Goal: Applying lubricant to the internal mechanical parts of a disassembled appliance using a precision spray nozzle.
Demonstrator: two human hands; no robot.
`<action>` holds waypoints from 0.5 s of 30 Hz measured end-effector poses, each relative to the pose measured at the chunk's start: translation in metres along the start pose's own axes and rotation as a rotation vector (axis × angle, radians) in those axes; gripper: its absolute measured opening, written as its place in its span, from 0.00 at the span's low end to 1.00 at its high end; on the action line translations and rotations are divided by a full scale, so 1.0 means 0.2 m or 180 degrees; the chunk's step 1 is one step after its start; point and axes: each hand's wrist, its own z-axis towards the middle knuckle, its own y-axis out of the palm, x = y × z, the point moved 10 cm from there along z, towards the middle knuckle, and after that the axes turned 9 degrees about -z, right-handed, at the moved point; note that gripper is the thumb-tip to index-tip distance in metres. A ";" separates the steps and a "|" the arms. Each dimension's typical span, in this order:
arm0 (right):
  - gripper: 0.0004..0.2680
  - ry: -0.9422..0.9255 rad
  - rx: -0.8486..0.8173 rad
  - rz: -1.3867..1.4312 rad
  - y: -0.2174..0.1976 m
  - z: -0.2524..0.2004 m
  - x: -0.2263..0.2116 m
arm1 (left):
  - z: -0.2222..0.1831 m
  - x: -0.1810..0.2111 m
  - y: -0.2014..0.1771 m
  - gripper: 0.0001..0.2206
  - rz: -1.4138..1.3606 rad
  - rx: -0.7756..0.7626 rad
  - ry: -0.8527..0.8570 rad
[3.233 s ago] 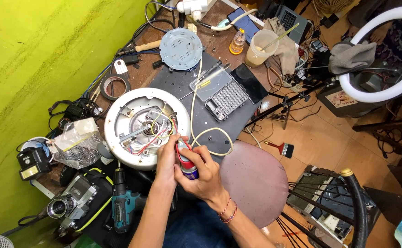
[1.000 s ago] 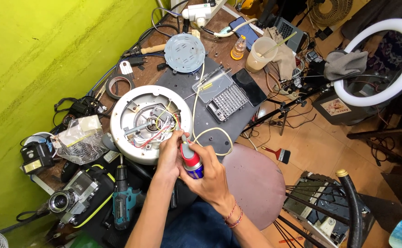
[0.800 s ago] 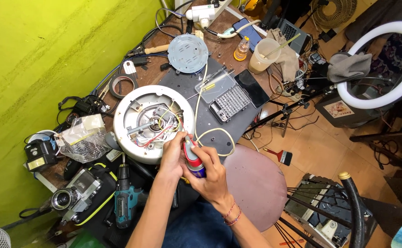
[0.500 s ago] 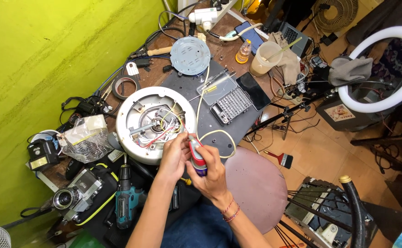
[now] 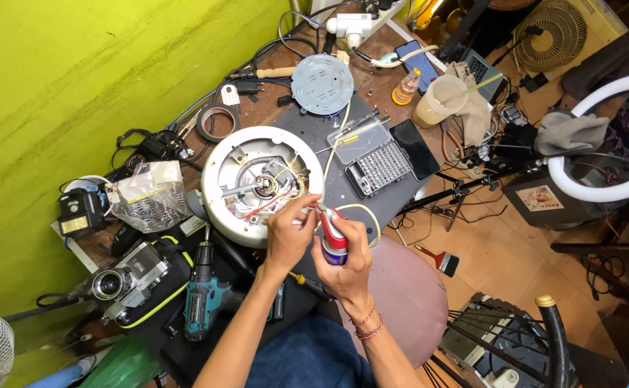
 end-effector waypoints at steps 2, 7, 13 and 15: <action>0.18 0.0008 0.0008 -0.0011 0.00 0.00 0.01 | 0.00 -0.02 0.00 0.14 -0.0020 0.0038 0.0052; 0.18 0.0074 0.0008 -0.0030 0.01 -0.03 0.05 | -0.01 -0.04 0.00 0.11 -0.0070 0.0125 0.0084; 0.19 0.0050 -0.0079 -0.0020 0.04 -0.04 0.04 | 0.00 0.01 -0.01 0.09 -0.0291 0.0156 0.0000; 0.21 0.0184 -0.0029 0.0058 0.06 -0.11 0.11 | 0.00 0.02 -0.01 0.08 -0.0233 0.0179 0.0062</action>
